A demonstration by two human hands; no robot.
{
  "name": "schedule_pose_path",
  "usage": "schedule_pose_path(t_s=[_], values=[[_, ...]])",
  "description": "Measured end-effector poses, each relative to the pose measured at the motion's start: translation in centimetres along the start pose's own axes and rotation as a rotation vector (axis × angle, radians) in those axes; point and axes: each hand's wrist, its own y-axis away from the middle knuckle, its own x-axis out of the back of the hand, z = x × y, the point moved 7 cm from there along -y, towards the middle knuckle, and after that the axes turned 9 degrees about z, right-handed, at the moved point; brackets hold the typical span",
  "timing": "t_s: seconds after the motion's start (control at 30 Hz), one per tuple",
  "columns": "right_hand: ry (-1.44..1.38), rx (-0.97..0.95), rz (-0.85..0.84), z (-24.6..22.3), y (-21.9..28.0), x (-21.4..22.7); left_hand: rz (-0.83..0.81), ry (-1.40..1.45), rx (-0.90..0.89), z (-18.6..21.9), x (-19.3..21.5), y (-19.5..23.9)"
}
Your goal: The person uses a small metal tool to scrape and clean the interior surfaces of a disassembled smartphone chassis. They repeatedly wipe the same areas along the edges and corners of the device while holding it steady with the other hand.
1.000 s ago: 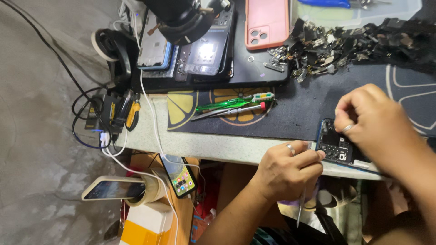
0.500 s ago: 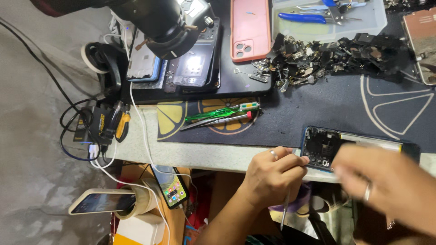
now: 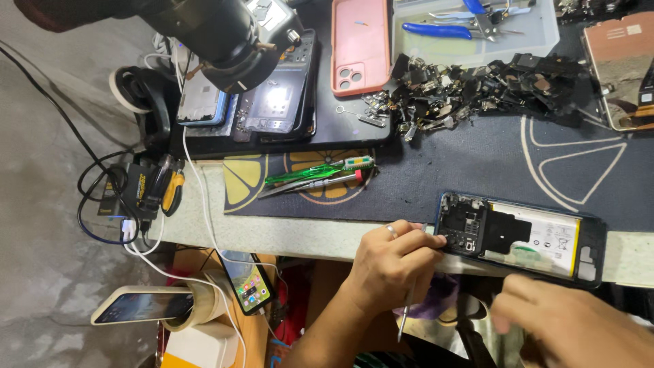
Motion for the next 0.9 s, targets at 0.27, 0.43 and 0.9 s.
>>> schedule_pose_path(t_s=[0.27,0.43,0.9], values=[[0.314,0.394,0.827,-6.6,1.5,6.1,-0.005,0.016,0.004,0.0,0.0,-0.1],[0.372,0.429,1.084,-8.5,1.0,9.7,-0.067,0.141,0.086,-0.2,0.7,-0.6],[0.223,0.521,0.926,-7.5,-2.8,10.6,0.034,0.273,0.237,-2.6,2.2,-0.6]])
